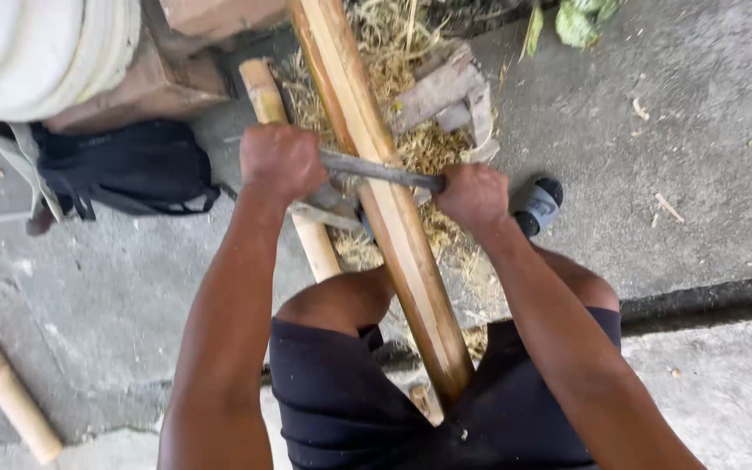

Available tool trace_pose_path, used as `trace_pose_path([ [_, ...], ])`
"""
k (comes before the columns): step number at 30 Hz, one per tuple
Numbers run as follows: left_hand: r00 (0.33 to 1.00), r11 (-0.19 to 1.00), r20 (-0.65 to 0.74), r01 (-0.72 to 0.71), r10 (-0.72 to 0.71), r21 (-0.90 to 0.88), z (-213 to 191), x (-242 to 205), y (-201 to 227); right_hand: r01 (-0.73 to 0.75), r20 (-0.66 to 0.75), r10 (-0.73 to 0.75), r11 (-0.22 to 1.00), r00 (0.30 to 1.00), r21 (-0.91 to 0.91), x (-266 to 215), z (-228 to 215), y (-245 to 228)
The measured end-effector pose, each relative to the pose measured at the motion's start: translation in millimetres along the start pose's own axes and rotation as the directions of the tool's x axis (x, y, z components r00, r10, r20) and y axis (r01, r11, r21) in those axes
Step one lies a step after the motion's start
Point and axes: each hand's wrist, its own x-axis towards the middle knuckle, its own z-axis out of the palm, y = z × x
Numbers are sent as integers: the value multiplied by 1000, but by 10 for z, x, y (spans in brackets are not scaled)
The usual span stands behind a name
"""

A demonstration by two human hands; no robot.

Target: Shaving the outer surface of a bamboo pole using a metal scraper tool.

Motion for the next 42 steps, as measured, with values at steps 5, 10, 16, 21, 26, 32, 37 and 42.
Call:
trace_pose_path([
  [5, 1000, 999, -8, 1, -2, -45, 84, -213, 158, -13, -38, 12, 1000, 999, -21, -318, -114, -20],
  [10, 994, 995, 24, -103, 102, 14, 586, -476, 337, 6, -89, -9, 1000, 996, -30, -856, 324, 209],
  [16, 998, 998, 40, 57, -56, -38, -200, 143, -122, 86, -224, -99, 994, 970, -66, 300, 131, -15],
  [21, 984, 995, 175, -1, 19, -101, 139, -377, 295, 135, -126, -126, 988, 984, 71, -761, 436, 234],
  [26, 991, 993, 66, -111, 114, -48, 439, -433, 393, 72, -129, -64, 996, 990, 56, -812, 348, 184],
  [32, 997, 999, 74, 16, -13, -46, -211, -171, 15, 12, 23, -12, 1000, 1000, 6, -106, -3, -74],
  [37, 991, 994, 95, -83, 90, -78, 400, -630, 405, -2, 51, 1, 1000, 999, 29, -1083, 460, 224],
  [42, 997, 998, -44, -62, 61, -21, 109, -75, 111, -25, 41, 25, 1000, 999, -14, -127, 238, 158],
])
